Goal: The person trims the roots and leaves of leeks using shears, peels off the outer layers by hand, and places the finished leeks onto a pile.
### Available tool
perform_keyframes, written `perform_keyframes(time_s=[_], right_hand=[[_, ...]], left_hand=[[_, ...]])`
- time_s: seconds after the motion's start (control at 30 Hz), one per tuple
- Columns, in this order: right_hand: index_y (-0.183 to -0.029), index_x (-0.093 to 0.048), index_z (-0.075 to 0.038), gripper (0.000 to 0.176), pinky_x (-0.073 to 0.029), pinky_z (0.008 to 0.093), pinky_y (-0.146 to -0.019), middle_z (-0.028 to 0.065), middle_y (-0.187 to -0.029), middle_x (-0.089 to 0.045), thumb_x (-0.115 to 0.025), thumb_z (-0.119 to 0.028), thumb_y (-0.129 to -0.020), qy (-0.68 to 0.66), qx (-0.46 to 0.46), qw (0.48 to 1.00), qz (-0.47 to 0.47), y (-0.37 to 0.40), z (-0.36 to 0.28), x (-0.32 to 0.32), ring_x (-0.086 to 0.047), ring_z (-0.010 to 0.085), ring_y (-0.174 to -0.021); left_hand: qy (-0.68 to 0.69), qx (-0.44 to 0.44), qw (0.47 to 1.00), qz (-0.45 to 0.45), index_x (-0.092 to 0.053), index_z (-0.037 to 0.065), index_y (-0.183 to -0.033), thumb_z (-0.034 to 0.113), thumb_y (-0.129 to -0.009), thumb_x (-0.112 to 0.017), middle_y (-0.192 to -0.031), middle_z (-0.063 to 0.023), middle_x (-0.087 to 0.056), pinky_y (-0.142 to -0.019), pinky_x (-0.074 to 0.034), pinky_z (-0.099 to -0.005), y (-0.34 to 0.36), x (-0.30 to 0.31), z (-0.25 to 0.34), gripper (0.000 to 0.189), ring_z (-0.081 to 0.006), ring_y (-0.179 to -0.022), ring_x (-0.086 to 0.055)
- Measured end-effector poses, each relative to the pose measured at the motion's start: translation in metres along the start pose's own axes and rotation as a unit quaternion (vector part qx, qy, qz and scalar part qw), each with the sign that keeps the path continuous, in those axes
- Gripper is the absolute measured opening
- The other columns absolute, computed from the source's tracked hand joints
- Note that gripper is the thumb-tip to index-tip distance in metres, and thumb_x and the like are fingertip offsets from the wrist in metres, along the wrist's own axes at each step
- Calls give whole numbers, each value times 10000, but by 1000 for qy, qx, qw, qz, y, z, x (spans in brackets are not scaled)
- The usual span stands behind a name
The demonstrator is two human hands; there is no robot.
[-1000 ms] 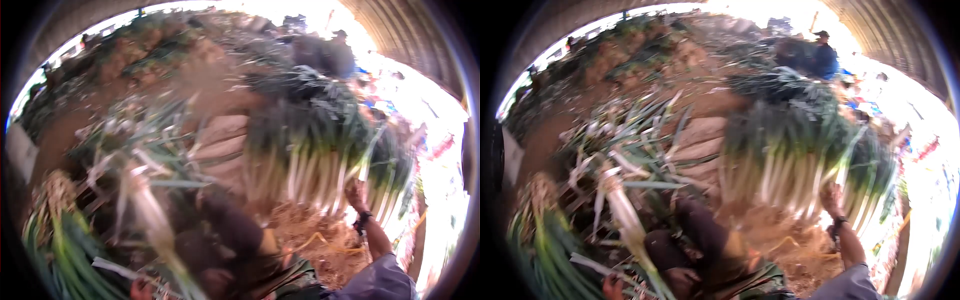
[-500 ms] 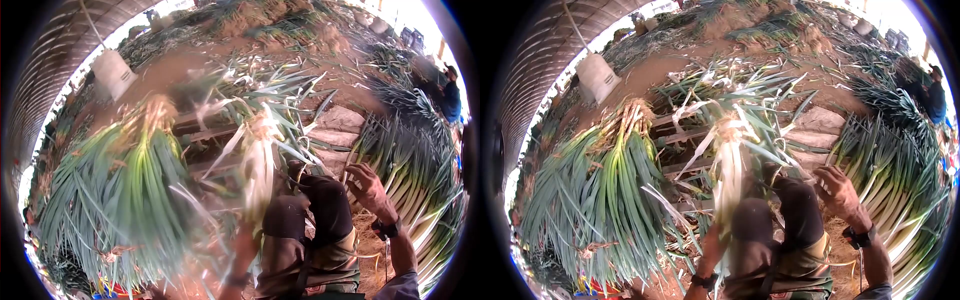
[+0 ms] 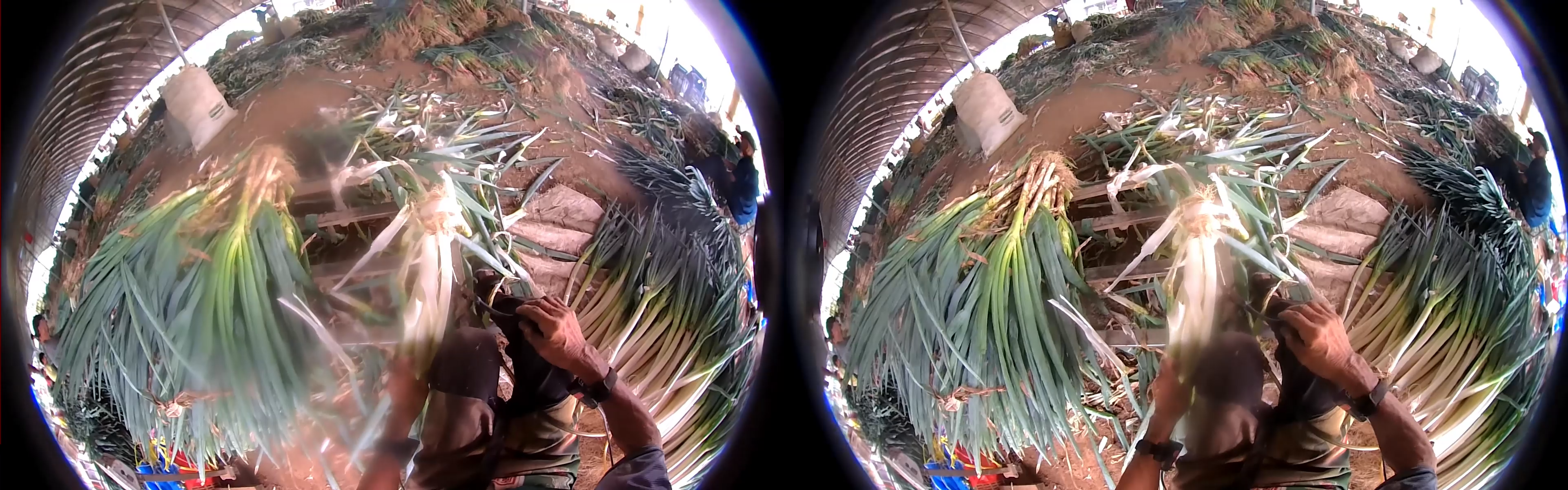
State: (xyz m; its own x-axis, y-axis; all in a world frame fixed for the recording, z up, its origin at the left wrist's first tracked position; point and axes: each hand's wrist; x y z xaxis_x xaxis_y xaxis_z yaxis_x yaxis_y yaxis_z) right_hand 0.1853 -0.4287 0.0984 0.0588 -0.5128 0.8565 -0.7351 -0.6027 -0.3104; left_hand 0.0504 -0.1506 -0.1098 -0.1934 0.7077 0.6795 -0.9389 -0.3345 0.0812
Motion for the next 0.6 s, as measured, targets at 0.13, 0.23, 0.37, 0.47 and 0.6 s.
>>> perform_keyframes(time_s=[0.13, 0.23, 0.37, 0.47, 0.6], right_hand=[[-1087, -663, -4, 307, -535, 415, -828, 140, -984, -695, -742, -89, -802, -40, -32, 997, -56, -9, -2, 5, -662, 336, -935], [-1097, -651, -6, 300, -545, 367, -772, 105, -933, -693, -747, -140, -847, -125, -109, 976, -138, -33, 5, 5, -673, 248, -861], [-1085, -607, 10, 279, -547, 286, -678, 41, -866, -667, -696, -200, -924, -265, -145, 939, -165, -79, 31, -47, -636, 119, -801], [-983, -641, -2, 241, -537, 339, -682, 86, -857, -669, -697, -219, -893, -282, -123, 933, -187, -119, 40, -91, -663, 190, -781], [-1015, -619, -2, 372, -536, 284, -615, 22, -801, -599, -740, -323, -870, -388, -295, 853, -188, -144, 16, -101, -604, 120, -738]], left_hand=[[20, 27, 998, 44, -465, 19, -1299, 450, -917, -701, -1148, -198, -704, -891, -529, -450, -8, 0, 5, 623, -392, -1049, -687], [-23, 93, 995, -25, -520, 28, -1314, 446, -880, -749, -1151, -165, -713, -888, -538, -399, -13, 27, 24, 644, -319, -1045, -700], [160, 120, 978, -61, -654, 43, -1277, 346, -851, -787, -1133, -98, -725, -873, -531, -321, -16, 50, 23, 539, -169, -1017, -664], [193, 154, 966, -81, -650, 39, -1279, 335, -851, -787, -1150, -98, -723, -881, -524, -305, -16, 64, 29, 538, -163, -1021, -663], [148, 110, 983, -21, -629, 47, -1268, 327, -828, -719, -1127, -201, -704, -906, -498, -409, -11, 58, 15, 529, -311, -1022, -673]])
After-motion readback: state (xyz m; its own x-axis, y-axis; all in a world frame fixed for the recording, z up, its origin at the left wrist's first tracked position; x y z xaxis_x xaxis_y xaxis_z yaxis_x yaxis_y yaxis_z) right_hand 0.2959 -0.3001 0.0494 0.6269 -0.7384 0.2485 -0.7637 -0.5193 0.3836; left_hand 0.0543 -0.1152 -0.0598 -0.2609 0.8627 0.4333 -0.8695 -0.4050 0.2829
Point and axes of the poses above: each hand's wrist, its own y-axis away from the middle knuckle, its own x-axis out of the back of the hand, z = x × y
